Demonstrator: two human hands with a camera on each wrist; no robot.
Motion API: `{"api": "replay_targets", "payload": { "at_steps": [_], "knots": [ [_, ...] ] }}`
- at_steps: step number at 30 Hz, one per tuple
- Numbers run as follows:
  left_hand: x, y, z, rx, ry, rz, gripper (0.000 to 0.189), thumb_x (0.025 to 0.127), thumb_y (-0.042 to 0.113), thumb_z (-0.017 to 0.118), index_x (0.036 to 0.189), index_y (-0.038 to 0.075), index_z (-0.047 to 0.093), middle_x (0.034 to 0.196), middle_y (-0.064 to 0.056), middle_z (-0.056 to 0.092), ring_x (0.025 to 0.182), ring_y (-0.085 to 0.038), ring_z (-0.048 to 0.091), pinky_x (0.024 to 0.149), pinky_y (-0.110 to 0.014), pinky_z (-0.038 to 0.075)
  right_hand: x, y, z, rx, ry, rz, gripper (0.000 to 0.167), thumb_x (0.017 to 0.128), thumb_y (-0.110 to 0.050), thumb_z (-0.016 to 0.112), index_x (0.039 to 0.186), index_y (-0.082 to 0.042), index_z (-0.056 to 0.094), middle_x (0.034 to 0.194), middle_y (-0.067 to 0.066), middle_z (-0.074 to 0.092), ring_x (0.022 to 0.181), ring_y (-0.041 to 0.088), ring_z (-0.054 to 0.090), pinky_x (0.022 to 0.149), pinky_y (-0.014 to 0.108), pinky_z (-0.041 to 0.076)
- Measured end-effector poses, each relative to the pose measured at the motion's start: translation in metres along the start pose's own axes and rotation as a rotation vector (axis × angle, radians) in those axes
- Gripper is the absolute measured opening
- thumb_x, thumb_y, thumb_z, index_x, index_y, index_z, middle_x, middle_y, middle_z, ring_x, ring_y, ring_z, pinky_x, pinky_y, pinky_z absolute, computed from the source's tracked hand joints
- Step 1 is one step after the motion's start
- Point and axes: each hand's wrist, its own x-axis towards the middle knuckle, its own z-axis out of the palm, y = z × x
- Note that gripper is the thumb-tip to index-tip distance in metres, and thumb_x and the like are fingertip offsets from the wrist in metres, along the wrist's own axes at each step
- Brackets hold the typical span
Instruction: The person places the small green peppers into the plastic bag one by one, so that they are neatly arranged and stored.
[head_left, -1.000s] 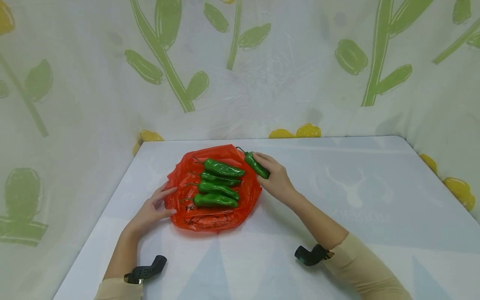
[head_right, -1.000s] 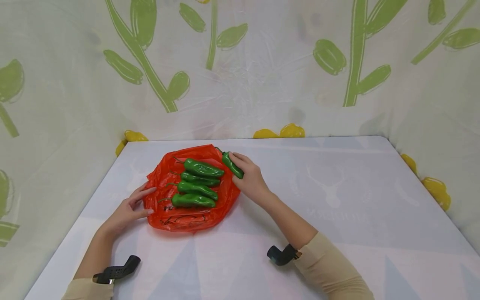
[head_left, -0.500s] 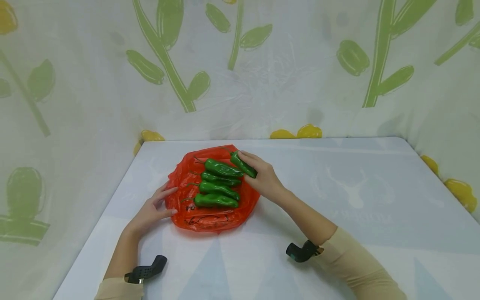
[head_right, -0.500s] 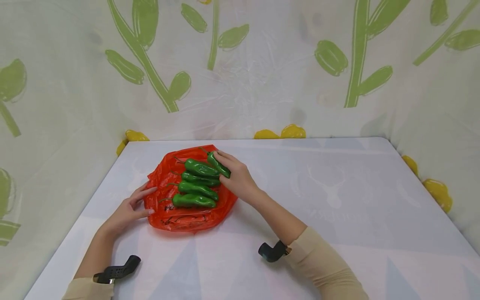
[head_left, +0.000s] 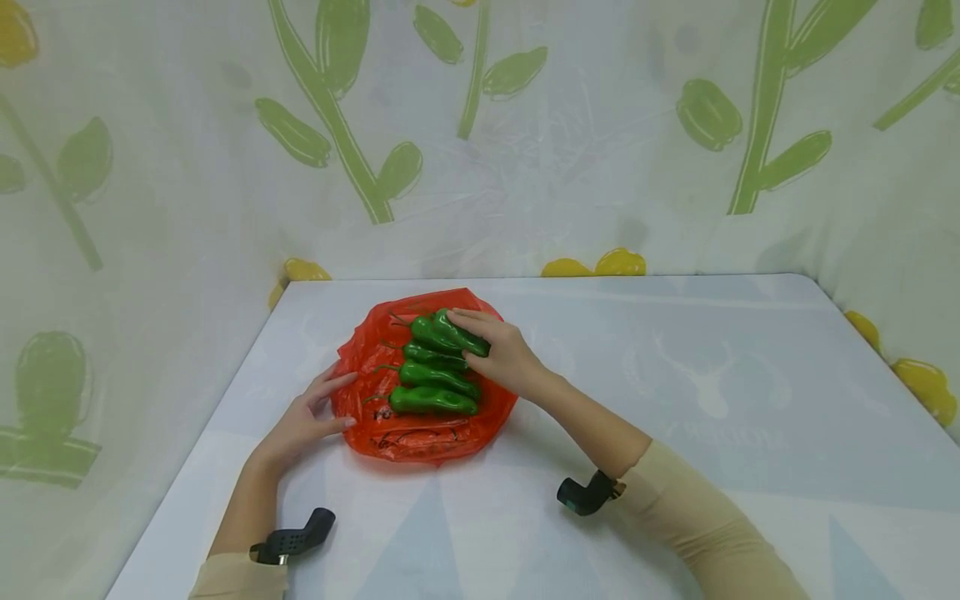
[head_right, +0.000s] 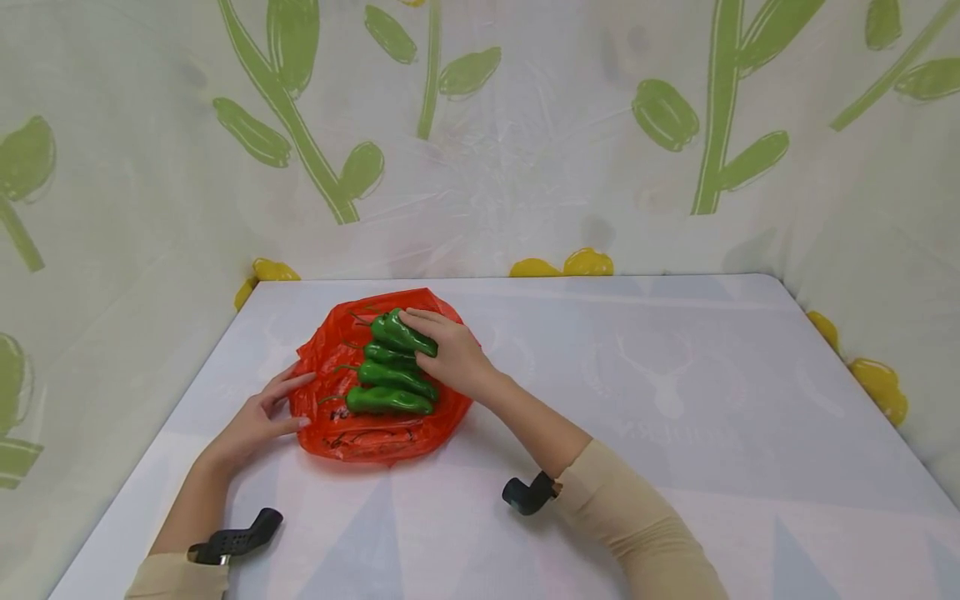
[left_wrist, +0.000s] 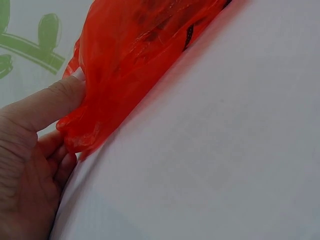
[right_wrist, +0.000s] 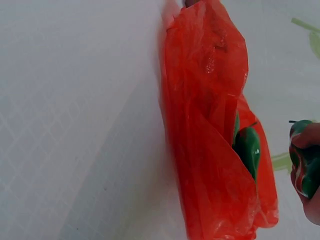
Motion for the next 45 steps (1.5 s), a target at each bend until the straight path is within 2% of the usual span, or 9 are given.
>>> {"api": "replay_targets", "payload": {
  "at_steps": [8, 13, 22, 31, 39, 45],
  "knots": [
    [0.001, 0.000, 0.000, -0.013, 0.002, 0.014, 0.072, 0.079, 0.025, 0.074, 0.143, 0.016, 0.042, 0.159, -0.010, 0.011, 0.143, -0.042, 0.008, 0.102, -0.072, 0.020, 0.005, 0.000, 0.012, -0.004, -0.062, 0.012, 0.052, 0.084, 0.006, 0.064, 0.134, -0.003, 0.052, 0.137, 0.014, 0.053, 0.126, 0.027, 0.050, 0.096, 0.035, 0.049],
    [0.001, -0.002, 0.000, -0.026, 0.002, 0.010, 0.072, 0.079, 0.024, 0.074, 0.143, 0.015, 0.042, 0.159, -0.011, 0.010, 0.143, -0.042, 0.007, 0.102, -0.073, 0.016, 0.003, 0.004, 0.023, -0.056, -0.113, -0.002, 0.048, 0.084, 0.003, 0.064, 0.131, -0.003, 0.055, 0.134, 0.013, 0.056, 0.124, 0.030, 0.048, 0.094, 0.035, 0.050],
    [0.001, -0.001, -0.001, -0.041, 0.004, 0.005, 0.072, 0.079, 0.023, 0.074, 0.143, 0.015, 0.042, 0.159, -0.010, 0.011, 0.143, -0.041, 0.007, 0.102, -0.073, 0.016, 0.000, 0.010, 0.036, -0.120, -0.139, 0.001, 0.047, 0.084, 0.001, 0.065, 0.130, -0.002, 0.056, 0.133, 0.013, 0.056, 0.116, 0.029, 0.049, 0.090, 0.035, 0.051],
    [0.001, 0.001, 0.000, -0.027, 0.012, -0.003, 0.072, 0.079, 0.024, 0.074, 0.143, 0.015, 0.042, 0.159, -0.009, 0.011, 0.143, -0.041, 0.007, 0.103, -0.072, 0.017, 0.002, 0.014, 0.040, -0.136, -0.170, 0.040, 0.047, 0.086, -0.002, 0.065, 0.132, -0.004, 0.055, 0.134, 0.013, 0.055, 0.118, 0.029, 0.047, 0.092, 0.038, 0.049],
    [0.000, 0.002, 0.000, -0.017, 0.013, 0.004, 0.072, 0.079, 0.023, 0.074, 0.143, 0.014, 0.042, 0.159, -0.011, 0.011, 0.143, -0.042, 0.008, 0.102, -0.072, 0.017, 0.006, 0.013, 0.039, -0.232, -0.305, 0.053, 0.049, 0.090, -0.003, 0.056, 0.139, -0.006, 0.047, 0.141, 0.015, 0.047, 0.129, 0.033, 0.041, 0.106, 0.043, 0.038],
    [0.000, 0.001, 0.000, -0.017, 0.014, 0.002, 0.072, 0.079, 0.024, 0.074, 0.143, 0.016, 0.042, 0.159, -0.010, 0.012, 0.143, -0.041, 0.009, 0.102, -0.073, 0.018, 0.005, 0.012, 0.038, -0.209, -0.285, 0.065, 0.048, 0.090, -0.004, 0.058, 0.137, -0.005, 0.049, 0.140, 0.015, 0.049, 0.129, 0.032, 0.042, 0.105, 0.043, 0.040]
  ]
}}
